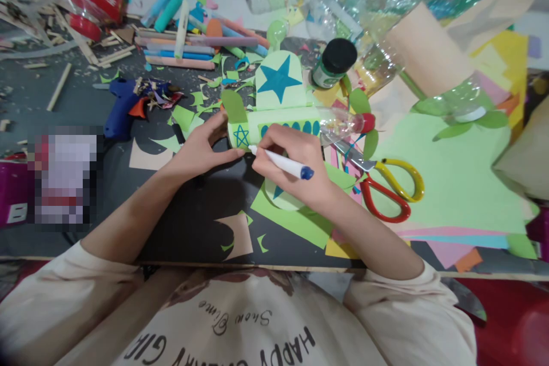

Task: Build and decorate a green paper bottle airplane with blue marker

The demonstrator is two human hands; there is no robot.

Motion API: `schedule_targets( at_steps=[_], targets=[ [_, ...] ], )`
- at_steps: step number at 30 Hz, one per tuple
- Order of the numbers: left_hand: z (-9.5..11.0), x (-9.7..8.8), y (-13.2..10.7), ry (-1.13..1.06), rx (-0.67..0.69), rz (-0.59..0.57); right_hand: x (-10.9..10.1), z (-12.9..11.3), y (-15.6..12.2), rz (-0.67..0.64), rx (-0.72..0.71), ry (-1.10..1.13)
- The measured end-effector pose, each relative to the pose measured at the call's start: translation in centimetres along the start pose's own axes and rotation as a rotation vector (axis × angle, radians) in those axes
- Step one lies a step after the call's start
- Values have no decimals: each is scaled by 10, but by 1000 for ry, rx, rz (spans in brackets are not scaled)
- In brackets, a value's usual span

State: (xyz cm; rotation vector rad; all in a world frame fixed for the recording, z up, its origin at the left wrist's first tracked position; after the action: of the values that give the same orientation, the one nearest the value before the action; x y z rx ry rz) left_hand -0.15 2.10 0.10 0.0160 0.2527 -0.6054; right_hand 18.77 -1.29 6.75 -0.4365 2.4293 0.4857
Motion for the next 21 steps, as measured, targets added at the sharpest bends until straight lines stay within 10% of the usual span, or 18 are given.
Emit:
schedule_targets(
  at_steps=[21],
  targets=[
    [-2,0,-2,14,-57,11,7,5,1,72,73,114]
  ],
)
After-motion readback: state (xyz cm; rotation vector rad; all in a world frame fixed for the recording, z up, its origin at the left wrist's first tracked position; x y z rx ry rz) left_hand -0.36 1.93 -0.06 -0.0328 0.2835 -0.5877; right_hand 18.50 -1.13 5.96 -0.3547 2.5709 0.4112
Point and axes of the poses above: each hand's wrist, its own y-axis towards the middle knuckle, its own x-axis out of the palm, z = x × y, the point moved 2 cm from there along y, towards the middle knuckle, and after that the axes turned 7 degrees about -z, right-handed, at the moved point
